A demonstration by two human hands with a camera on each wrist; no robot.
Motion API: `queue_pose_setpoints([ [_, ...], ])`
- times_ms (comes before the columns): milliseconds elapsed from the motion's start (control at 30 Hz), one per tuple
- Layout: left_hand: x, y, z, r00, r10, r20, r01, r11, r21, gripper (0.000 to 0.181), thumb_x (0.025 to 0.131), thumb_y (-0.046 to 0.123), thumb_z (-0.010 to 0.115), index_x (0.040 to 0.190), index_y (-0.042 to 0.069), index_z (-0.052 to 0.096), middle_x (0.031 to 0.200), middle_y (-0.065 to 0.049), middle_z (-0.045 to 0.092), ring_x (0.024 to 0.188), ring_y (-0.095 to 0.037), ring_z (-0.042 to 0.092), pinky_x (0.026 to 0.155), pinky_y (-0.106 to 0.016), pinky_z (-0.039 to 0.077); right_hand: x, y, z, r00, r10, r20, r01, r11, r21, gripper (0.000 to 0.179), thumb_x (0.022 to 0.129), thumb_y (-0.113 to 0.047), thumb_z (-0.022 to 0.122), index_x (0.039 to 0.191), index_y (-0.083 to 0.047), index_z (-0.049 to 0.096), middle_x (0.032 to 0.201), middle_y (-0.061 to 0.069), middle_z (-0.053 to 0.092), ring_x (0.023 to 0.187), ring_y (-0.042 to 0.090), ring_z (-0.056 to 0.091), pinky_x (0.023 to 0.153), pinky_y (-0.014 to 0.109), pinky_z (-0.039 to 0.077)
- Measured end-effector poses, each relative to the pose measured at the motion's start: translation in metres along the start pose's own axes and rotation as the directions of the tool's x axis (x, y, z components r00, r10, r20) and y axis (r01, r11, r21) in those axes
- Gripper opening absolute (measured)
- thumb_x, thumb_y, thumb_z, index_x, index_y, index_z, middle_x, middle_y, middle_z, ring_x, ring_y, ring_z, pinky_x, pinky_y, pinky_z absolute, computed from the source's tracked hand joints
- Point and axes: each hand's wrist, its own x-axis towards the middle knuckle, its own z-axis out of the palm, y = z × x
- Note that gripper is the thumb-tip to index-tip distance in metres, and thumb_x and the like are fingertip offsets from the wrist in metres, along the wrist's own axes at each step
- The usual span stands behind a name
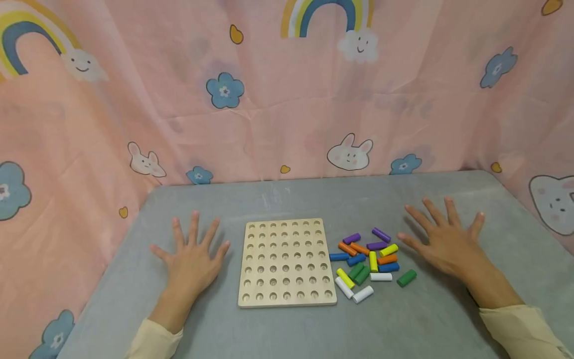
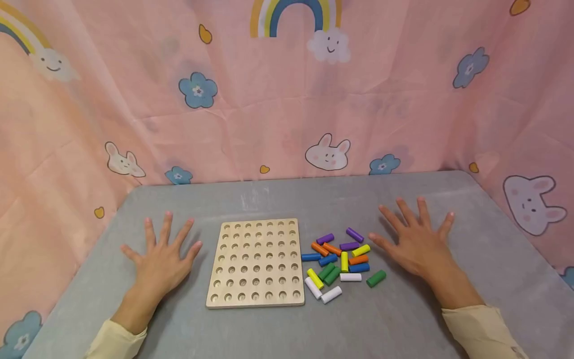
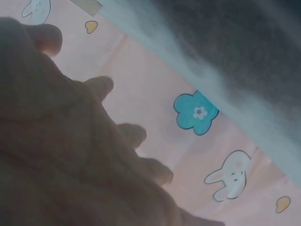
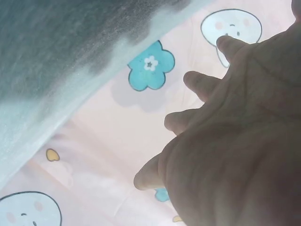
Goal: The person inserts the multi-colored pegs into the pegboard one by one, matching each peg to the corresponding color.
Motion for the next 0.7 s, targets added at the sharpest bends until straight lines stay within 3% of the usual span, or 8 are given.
queue_pose_setpoints([
  [233,0.001,0.003,0.001,1.0,0.006,0.012,-0.006,1.0,0.0,0.069,0.099,0.068,0.03,0.159,0.033,0.023,0.17,-0.011,-0.001,0.15,-0.047,-0.023,0.093,-0.088,-0.017,0.0,-0.001,0.002,1.0,-0.002,-0.016,0.002,1.0,-0.007,0.084,0.093,-0.075,0.037,0.159,-0.025,0.023,0.165,0.022,0.014,0.149,0.054,-0.013,0.097,0.082,-0.026],
  [467,0.002,0.005,0.003,1.0,0.006,0.006,-0.006,1.0,-0.019,0.068,0.1,0.066,0.033,0.158,0.032,0.024,0.169,-0.011,0.0,0.15,-0.048,-0.02,0.094,-0.088,-0.018,-0.001,0.0,0.001,0.999,-0.015,-0.037,0.015,1.0,-0.015,0.086,0.091,-0.075,0.041,0.158,-0.026,0.023,0.165,0.023,0.015,0.149,0.054,-0.012,0.1,0.084,-0.019],
  [600,0.001,0.003,0.001,1.0,0.015,-0.003,-0.015,1.0,-0.014,0.067,0.1,0.064,0.034,0.158,0.032,0.025,0.169,-0.011,0.001,0.151,-0.048,-0.019,0.096,-0.088,-0.016,-0.001,0.004,-0.004,0.995,-0.061,-0.08,0.058,0.998,-0.034,0.086,0.09,-0.073,0.047,0.159,-0.027,0.023,0.166,0.02,0.012,0.151,0.046,-0.019,0.104,0.077,-0.025],
  [700,0.0,0.001,-0.004,0.999,0.037,-0.033,-0.037,0.999,0.001,0.066,0.101,0.061,0.038,0.158,0.03,0.027,0.169,-0.012,0.003,0.151,-0.046,-0.018,0.101,-0.087,-0.013,-0.003,0.003,-0.01,0.985,-0.126,-0.119,0.123,0.992,-0.029,0.083,0.091,-0.067,0.054,0.158,-0.027,0.025,0.166,0.018,0.016,0.154,0.044,-0.011,0.11,0.074,-0.022],
])
